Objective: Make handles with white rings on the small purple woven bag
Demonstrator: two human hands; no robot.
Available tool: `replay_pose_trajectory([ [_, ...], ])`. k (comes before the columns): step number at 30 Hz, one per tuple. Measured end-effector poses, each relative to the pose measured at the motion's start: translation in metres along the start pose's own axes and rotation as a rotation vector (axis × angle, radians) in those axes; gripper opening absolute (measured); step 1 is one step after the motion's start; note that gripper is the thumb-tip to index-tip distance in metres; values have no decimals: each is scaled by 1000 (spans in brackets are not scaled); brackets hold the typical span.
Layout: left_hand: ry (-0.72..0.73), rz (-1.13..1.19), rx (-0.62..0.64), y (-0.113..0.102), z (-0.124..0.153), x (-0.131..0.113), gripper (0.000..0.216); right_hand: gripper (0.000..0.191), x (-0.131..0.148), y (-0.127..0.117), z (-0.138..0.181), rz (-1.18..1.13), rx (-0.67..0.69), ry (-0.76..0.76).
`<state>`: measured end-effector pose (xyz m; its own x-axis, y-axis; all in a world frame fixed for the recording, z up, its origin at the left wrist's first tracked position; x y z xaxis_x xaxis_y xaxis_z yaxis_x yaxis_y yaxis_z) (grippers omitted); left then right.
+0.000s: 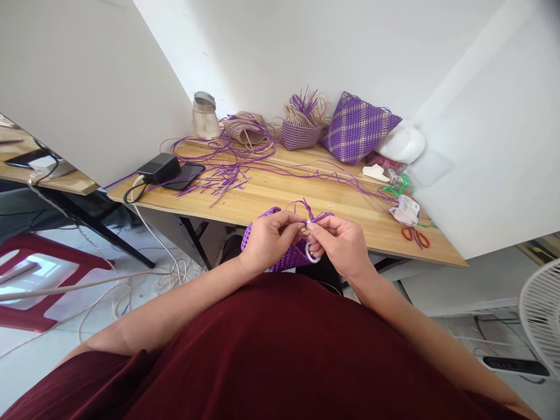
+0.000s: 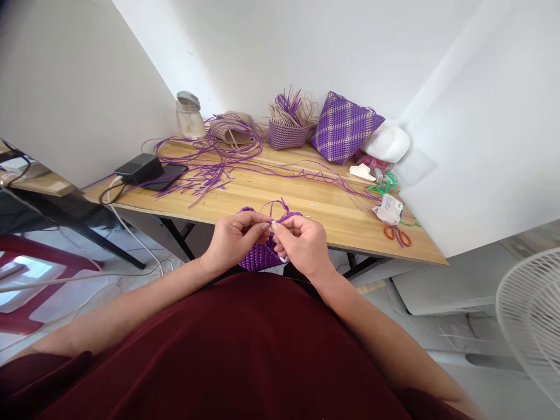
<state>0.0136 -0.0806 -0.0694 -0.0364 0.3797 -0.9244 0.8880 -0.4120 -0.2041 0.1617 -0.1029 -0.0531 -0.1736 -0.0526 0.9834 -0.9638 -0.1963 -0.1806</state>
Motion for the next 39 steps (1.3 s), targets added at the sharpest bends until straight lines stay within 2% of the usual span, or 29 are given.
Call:
replay_pose_trajectory([
  [6,-42,35,22,3,1,1,22,28,-7,-1,-4,-118,-7,47],
  [11,-80,71,-47,-3,-1,2,20,30,-10,4,-6,-124,109,82],
  [14,-69,72,-106,-10,-4,6,21,31,-6,6,-3,-29,159,20],
  [18,-11,-135,-171,-17,-5,4,18,22,9,5,7,245,117,-85],
  [20,59,-316,-149,-16,-5,-4,14,20,15,8,8,273,174,-58],
  [23,229,-575,-19,-6,-1,-19,16,23,20,11,0,35,292,42],
  [26,383,-712,52,0,6,-27,22,21,20,13,-11,-269,354,169],
  [29,451,-665,39,-2,12,-26,16,14,16,13,-20,-439,339,275],
  [31,431,-589,15,-6,14,-23,12,12,13,13,-22,-492,300,331],
  [35,304,-448,4,-10,12,-15,12,20,11,13,-20,-498,301,396],
  [39,151,-210,75,-8,5,-5,14,30,20,6,-19,-440,351,335],
])
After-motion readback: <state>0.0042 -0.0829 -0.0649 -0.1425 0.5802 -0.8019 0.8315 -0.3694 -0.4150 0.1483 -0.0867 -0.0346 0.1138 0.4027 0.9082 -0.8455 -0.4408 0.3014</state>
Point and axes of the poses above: each hand's wrist, its own z-axis away from the middle knuckle, its own y-axis out of the palm, x = y × z, the point moved 7 cm from there along -z, towards the middle knuckle, and after that the axes turned 15 degrees about x, right-handed, at the moved point
